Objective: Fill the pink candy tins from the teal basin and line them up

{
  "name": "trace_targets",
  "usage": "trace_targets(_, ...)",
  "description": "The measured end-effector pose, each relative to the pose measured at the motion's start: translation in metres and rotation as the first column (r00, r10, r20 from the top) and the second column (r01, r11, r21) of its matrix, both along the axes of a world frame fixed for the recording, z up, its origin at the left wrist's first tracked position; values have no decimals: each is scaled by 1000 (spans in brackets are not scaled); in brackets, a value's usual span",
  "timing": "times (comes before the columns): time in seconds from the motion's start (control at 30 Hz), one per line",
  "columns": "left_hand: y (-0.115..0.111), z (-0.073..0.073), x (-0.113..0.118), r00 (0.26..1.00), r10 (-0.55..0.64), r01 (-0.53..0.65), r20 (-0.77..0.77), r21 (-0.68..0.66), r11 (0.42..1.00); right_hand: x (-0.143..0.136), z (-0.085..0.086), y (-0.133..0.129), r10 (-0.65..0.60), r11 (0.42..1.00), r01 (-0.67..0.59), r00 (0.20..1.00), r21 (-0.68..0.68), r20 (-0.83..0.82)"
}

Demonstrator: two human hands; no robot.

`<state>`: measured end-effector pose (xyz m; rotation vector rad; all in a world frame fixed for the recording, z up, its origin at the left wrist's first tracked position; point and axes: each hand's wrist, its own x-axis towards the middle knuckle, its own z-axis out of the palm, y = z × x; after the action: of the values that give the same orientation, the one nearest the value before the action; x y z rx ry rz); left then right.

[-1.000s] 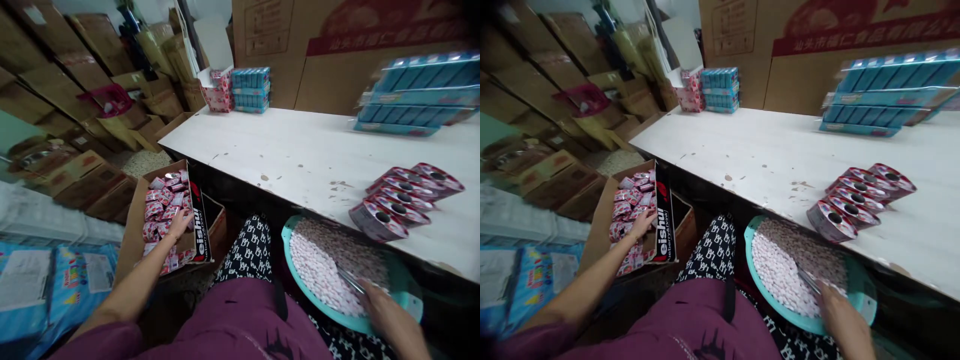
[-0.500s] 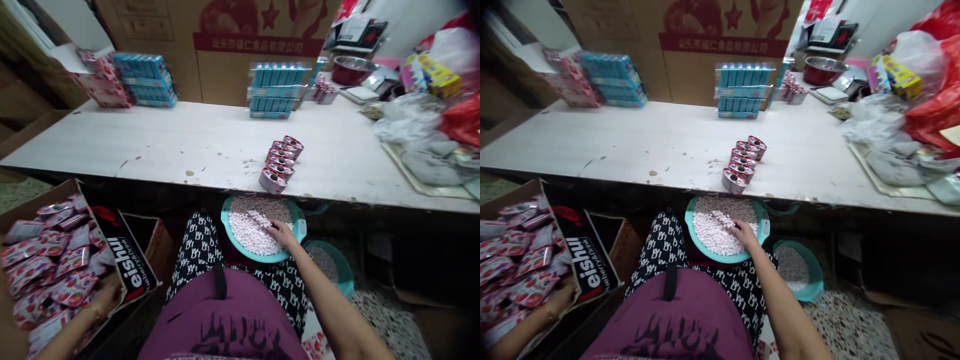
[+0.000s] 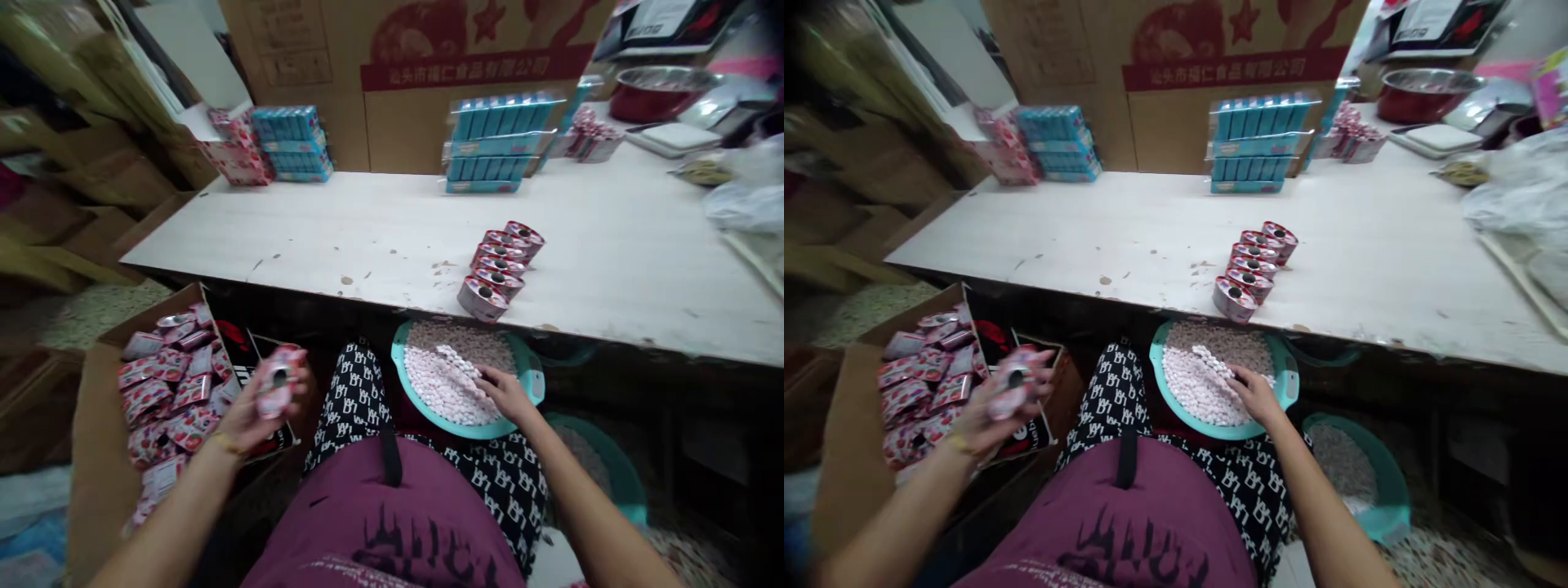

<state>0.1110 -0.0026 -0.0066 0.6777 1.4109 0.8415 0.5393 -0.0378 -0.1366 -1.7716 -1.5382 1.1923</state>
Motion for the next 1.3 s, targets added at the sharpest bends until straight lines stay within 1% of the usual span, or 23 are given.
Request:
trace_targets(0.03, 6, -4, 21, 983, -17, 37, 185, -103, 994, -1, 8, 0, 1, 1000, -1, 1000, -5, -10)
trace_targets(0.07, 13, -10, 43, 931, -15, 93, 364, -200, 975, -1, 18, 0, 4, 1000, -4, 1000, -3, -20)
trace_targets(0.1, 20, -19, 66, 867, 5, 151, 498, -273, 950, -2, 29, 0, 7, 1000, -7, 1000, 6, -29)
trace_targets(0.13, 27, -29, 88, 820, 27, 191, 572, -318, 929, -2, 41, 0, 11, 1000, -10, 999, 20, -35)
trace_targets(0.17, 32, -40, 109, 789, 43, 223, 613, -351, 909, -2, 53, 1, 16, 999, -15, 999, 37, -36)
trace_targets(0.23, 42, -61, 143, 759, 56, 266, 649, -387, 883, -2, 76, 4, 36, 998, -34, 999, 61, -25)
trace_targets(0.33, 51, -83, 176, 745, 68, 282, 664, -406, 869, -2, 100, 10, 75, 996, -75, 997, 53, 15)
trace_targets(0.43, 55, -95, 193, 761, 75, 258, 644, -407, 876, -3, 113, 18, 151, 987, -155, 983, 30, 103)
trace_targets(0.5, 54, -99, 200, 765, 68, 247, 641, -389, 888, -4, 117, 24, 208, 977, -214, 950, 3, 235)
trace_targets(0.57, 54, -101, 203, 768, 52, 239, 639, -360, 902, -8, 121, 31, 254, 965, -256, 880, -49, 401)
trace_targets(0.63, 54, -104, 205, 774, 24, 246, 633, -335, 910, -15, 127, 40, 301, 952, -283, 783, -119, 545)
trace_targets(0.7, 54, -107, 207, 779, 14, 243, 627, -322, 915, -26, 133, 49, 343, 937, -295, 683, -187, 644)
trace_targets(0.77, 54, -111, 210, 781, 19, 232, 625, -318, 919, -40, 139, 58, 366, 927, -302, 614, -220, 699)
trace_targets(0.8, 54, -112, 212, 782, 23, 227, 623, -318, 920, -47, 142, 61, 367, 926, -305, 598, -221, 713)
trace_targets(0.87, 54, -113, 216, 782, 24, 226, 622, -320, 920, -55, 148, 65, 352, 930, -309, 593, -199, 724)
trace_targets(0.9, 54, -113, 217, 783, 24, 226, 621, -321, 920, -55, 151, 64, 339, 933, -311, 598, -180, 726)
trace_targets(0.97, 55, -112, 215, 784, 33, 214, 620, -320, 923, -45, 153, 57, 317, 938, -313, 596, -150, 738)
trace_targets(1.03, 58, -111, 208, 782, 41, 197, 622, -308, 931, -23, 147, 42, 293, 948, -281, 575, -151, 764)
trace_targets(1.1, 61, -110, 197, 779, 35, 183, 627, -280, 942, -1, 127, 24, 282, 958, -203, 552, -202, 785)
trace_targets(1.13, 63, -110, 192, 778, 27, 179, 628, -264, 948, 7, 111, 16, 280, 960, -153, 556, -235, 782)
trace_targets(1.2, 65, -112, 183, 786, 21, 162, 617, -239, 957, 10, 73, 4, 266, 955, -69, 631, -289, 729)
trace_targets(1.23, 66, -113, 180, 794, 27, 151, 608, -240, 959, 5, 53, 2, 241, 954, -39, 688, -296, 685)
trace_targets(1.3, 66, -117, 177, 807, 51, 131, 589, -262, 956, -12, 17, 4, 170, 961, 8, 773, -277, 611)
